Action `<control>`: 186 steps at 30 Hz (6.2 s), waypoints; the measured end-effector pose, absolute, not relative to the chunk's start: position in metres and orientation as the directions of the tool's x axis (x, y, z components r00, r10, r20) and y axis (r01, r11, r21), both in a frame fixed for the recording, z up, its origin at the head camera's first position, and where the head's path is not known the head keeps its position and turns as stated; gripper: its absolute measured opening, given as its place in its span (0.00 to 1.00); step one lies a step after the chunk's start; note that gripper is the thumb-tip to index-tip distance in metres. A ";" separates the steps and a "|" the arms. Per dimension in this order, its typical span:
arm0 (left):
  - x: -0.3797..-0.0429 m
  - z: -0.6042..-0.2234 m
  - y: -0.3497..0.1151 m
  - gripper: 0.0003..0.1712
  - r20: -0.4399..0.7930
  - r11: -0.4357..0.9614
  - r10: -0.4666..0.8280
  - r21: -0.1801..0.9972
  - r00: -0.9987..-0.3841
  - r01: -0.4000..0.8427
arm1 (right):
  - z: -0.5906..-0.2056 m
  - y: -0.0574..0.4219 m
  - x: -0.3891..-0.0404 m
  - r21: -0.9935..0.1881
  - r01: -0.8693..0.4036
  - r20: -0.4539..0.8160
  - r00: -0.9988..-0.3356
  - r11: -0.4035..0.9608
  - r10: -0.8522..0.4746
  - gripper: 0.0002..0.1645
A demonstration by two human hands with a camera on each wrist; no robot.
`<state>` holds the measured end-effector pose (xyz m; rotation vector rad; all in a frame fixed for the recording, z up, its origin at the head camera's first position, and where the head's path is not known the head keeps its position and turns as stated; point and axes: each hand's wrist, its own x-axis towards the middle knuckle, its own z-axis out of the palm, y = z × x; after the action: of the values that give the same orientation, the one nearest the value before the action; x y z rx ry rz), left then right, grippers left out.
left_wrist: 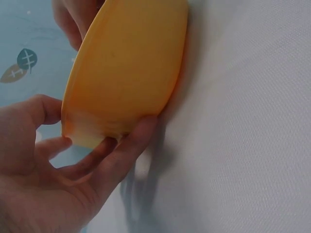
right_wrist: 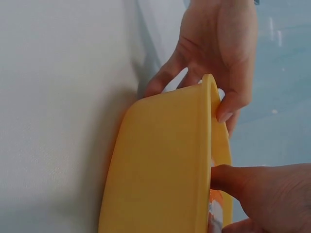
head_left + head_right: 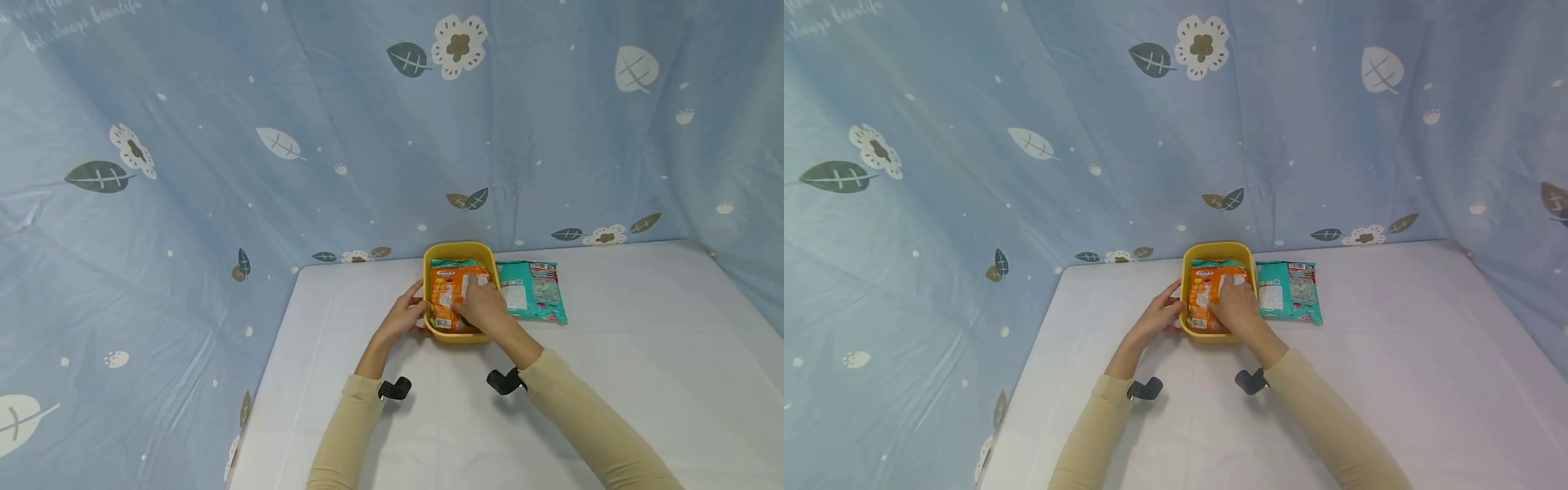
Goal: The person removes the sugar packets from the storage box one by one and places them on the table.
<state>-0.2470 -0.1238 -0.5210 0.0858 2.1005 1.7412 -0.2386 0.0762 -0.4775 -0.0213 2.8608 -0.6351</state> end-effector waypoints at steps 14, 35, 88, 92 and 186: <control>-0.246 -0.522 -0.123 0.37 -0.267 0.205 0.304 0.956 -0.915 -0.211 | -0.484 0.082 -0.236 -0.530 0.018 -0.172 -0.981 0.848 -0.087 0.53; -0.246 -0.518 -0.123 0.38 -0.253 0.218 0.300 0.957 -0.920 -0.192 | -0.487 0.085 -0.232 -0.660 -0.127 0.011 -0.987 0.740 -0.159 0.42; -0.243 -0.523 -0.120 0.36 -0.231 0.216 0.298 0.961 -0.926 -0.171 | -0.475 0.111 -0.235 -0.786 -0.167 -0.028 -0.952 0.596 -0.304 0.34; -0.242 -0.521 -0.120 0.36 -0.231 0.215 0.296 0.962 -0.927 -0.171 | -0.472 0.112 -0.236 -0.788 -0.154 -0.037 -0.954 0.596 -0.296 0.34; -0.245 -0.525 -0.121 0.36 -0.239 0.232 0.278 0.957 -0.930 -0.177 | -0.423 0.238 -0.217 -0.840 -0.055 0.015 -0.997 0.540 -0.078 0.44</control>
<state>-0.2454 -0.1207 -0.5254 0.0930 2.1516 1.7457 -0.2172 0.2382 -0.4234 -0.1188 2.7357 -1.4905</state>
